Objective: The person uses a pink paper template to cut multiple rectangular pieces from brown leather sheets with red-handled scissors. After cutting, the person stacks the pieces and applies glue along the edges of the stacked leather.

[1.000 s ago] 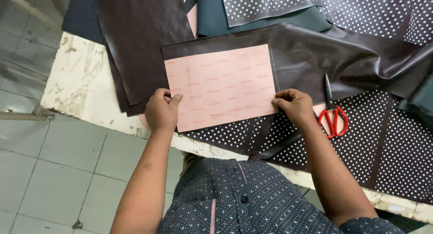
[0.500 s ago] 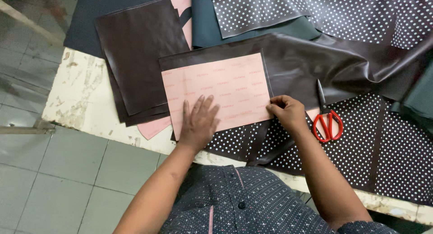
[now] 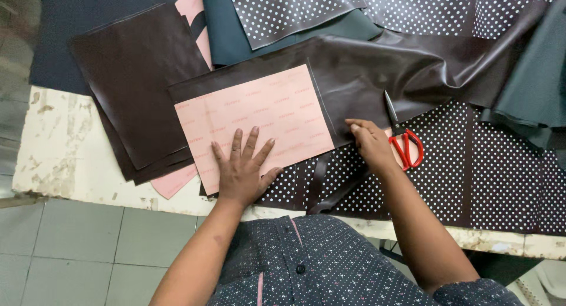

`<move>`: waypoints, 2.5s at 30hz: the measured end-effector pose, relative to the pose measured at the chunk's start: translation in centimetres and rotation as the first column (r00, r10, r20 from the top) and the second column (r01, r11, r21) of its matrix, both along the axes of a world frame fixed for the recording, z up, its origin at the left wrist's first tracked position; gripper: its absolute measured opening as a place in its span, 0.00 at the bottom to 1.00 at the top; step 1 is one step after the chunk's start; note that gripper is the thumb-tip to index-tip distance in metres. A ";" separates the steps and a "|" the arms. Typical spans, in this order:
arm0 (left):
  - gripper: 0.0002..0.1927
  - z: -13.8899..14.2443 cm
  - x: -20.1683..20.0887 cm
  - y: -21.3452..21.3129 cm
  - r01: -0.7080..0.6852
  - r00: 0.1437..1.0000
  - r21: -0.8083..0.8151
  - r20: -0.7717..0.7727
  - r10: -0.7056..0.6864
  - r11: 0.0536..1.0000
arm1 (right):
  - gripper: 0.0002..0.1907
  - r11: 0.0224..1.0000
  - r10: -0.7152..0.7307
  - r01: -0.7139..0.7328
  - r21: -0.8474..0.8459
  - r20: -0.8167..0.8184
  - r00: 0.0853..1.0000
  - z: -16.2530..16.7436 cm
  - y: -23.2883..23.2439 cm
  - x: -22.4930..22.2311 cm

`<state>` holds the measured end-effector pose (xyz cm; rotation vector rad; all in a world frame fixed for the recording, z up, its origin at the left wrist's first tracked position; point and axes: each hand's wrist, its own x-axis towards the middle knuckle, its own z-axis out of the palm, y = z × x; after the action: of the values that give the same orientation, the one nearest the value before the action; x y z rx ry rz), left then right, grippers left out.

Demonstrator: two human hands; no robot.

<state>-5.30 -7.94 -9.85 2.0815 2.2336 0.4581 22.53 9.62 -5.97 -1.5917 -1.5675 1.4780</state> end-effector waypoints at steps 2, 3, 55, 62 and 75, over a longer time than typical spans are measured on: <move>0.36 -0.1 0.1 0.0 -0.007 1.000 -0.007 -0.015 0.007 1.000 | 0.16 0.996 0.028 -0.034 0.082 0.071 0.997 -0.1 -0.7 0.0; 0.36 -0.1 0.1 0.0 -0.014 1.000 -0.029 -0.014 0.014 0.999 | 0.17 0.998 0.004 -0.004 0.058 -0.001 1.000 -0.2 -0.9 -0.1; 0.35 -0.9 -0.1 -0.3 -0.020 0.998 0.035 -0.058 0.022 0.999 | 0.14 0.955 0.144 -0.213 0.205 0.305 0.941 3.5 -6.3 1.0; 0.37 -1.2 -0.4 -0.6 -0.050 0.998 0.089 -0.024 0.052 0.995 | 0.21 0.996 -0.018 0.022 -0.085 0.048 0.999 -0.5 -4.0 -3.6; 0.40 0.3 -0.9 -3.8 -0.625 0.749 0.069 0.334 0.572 0.778 | 0.16 0.893 -0.449 0.445 0.063 0.072 0.891 5.7 -3.3 22.7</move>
<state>-6.23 -11.74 -9.57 1.1606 2.6979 0.9611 45.27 6.32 -0.22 -1.8541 -1.1541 1.1268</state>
